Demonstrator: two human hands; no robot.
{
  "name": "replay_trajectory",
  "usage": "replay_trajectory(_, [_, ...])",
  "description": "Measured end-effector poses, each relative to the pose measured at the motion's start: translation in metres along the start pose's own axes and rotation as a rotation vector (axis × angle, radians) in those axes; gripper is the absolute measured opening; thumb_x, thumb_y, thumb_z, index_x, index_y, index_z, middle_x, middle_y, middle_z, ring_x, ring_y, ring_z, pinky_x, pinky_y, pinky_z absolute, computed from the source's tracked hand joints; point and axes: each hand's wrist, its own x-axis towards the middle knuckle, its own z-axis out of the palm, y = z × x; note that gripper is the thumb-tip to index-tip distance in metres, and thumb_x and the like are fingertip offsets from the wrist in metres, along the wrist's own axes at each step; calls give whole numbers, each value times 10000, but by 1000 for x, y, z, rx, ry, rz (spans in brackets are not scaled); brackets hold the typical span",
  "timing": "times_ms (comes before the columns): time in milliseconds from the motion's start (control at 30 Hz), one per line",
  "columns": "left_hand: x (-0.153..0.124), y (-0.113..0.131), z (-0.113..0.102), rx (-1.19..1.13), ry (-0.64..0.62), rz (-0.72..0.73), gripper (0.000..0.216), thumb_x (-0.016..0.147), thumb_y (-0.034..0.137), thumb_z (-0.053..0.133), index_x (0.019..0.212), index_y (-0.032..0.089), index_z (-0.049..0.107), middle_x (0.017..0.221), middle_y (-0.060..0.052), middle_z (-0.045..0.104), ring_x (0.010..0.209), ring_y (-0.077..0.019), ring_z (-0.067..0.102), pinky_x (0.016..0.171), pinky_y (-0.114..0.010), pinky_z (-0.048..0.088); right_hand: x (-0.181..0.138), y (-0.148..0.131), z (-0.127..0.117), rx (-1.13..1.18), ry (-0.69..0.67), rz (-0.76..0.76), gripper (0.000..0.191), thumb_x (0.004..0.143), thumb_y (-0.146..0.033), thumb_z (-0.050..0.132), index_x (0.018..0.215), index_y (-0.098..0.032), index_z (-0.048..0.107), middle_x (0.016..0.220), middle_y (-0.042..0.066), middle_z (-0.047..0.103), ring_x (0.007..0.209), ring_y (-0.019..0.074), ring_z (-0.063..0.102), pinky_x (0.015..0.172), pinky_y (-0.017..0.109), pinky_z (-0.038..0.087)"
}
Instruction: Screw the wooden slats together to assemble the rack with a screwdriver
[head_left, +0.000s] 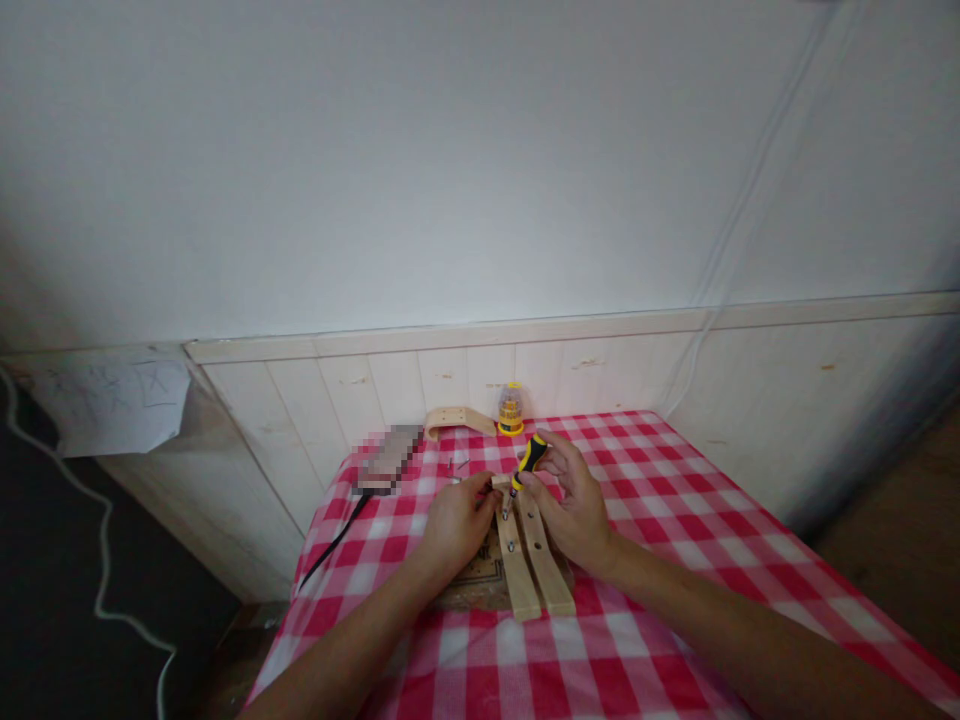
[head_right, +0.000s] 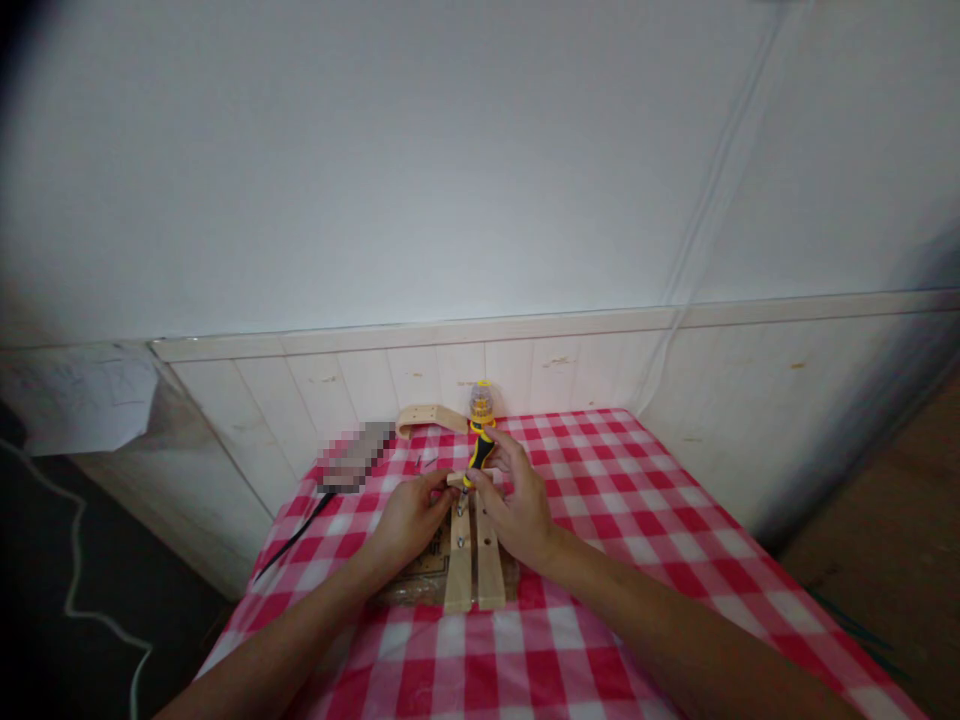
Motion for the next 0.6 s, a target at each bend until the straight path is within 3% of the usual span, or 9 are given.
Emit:
replay_trajectory(300, [-2, 1, 0, 11, -8, 9, 247, 926, 301, 487, 1067, 236, 681, 969, -40, 765, 865, -201, 705, 699, -257, 435, 2, -2, 0, -118, -134, -76, 442, 938, -277, 620, 1364, -276, 503, 1162, 97, 692, 989, 227, 704, 847, 377, 600])
replay_trajectory(600, [-5, 4, -3, 61, -35, -7, 223, 943, 326, 469, 977, 230, 667, 900, -42, 753, 817, -197, 696, 665, -250, 413, -8, 13, -1, -52, -87, -7, 465, 956, -255, 599, 1396, -291, 450, 1205, 100, 657, 1017, 214, 685, 913, 406, 573])
